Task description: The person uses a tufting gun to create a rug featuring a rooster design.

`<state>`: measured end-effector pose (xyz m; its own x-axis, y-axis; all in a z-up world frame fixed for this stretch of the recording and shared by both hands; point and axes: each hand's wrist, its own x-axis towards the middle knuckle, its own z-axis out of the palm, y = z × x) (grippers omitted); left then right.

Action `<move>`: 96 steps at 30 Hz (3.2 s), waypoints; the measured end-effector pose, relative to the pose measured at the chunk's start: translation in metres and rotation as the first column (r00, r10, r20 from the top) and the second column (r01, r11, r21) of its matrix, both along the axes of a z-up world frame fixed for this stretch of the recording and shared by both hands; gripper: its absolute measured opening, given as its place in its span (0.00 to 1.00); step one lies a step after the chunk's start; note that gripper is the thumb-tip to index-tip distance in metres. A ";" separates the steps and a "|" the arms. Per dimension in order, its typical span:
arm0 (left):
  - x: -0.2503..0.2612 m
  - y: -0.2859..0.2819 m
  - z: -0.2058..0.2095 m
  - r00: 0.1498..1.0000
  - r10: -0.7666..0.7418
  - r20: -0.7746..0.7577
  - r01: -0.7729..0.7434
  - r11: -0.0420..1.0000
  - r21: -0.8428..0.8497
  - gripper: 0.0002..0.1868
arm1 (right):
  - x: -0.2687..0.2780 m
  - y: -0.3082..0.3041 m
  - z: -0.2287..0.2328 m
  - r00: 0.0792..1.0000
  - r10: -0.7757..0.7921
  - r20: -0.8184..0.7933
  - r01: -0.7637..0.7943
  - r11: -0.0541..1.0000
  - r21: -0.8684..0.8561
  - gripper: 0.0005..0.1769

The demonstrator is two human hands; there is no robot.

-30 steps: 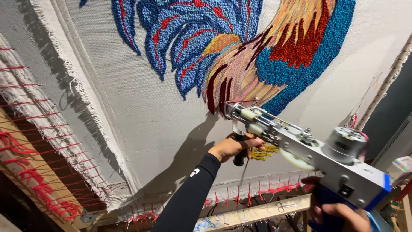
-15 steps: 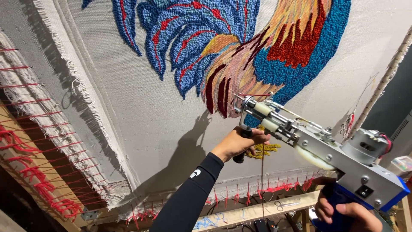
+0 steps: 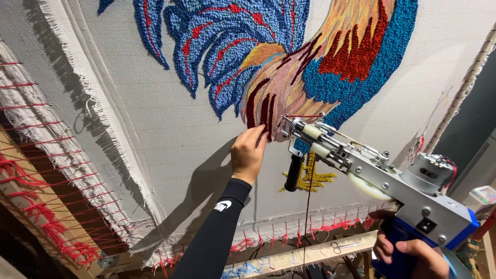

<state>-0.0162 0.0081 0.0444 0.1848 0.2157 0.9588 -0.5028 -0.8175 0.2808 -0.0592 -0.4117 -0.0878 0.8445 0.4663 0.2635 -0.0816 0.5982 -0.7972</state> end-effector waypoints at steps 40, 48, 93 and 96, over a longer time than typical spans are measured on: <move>-0.011 -0.054 -0.040 0.191 -0.851 -0.489 0.507 0.512 -0.694 0.20 | -0.042 0.041 0.078 0.951 -0.307 -0.022 0.284 0.901 -0.328 0.35; -0.011 -0.055 -0.041 0.172 -0.846 -0.505 0.503 0.516 -0.693 0.17 | -0.039 0.034 0.069 0.953 -0.304 0.012 0.296 0.919 -0.260 0.26; 0.054 -0.015 -0.068 0.341 -0.902 -0.266 0.446 0.404 -0.799 0.21 | -0.012 0.109 0.009 0.765 -0.497 0.409 0.644 0.600 -0.475 0.23; 0.056 -0.013 -0.068 0.372 -0.879 -0.298 0.405 0.442 -0.800 0.21 | -0.007 0.112 -0.001 0.787 -0.552 0.276 0.613 0.653 -0.445 0.24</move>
<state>0.0397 -0.0053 -0.0234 0.9569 0.1025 0.2718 -0.2838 0.1301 0.9500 -0.0663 -0.2998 -0.0888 0.9679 -0.0245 0.2502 0.2507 0.0216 -0.9678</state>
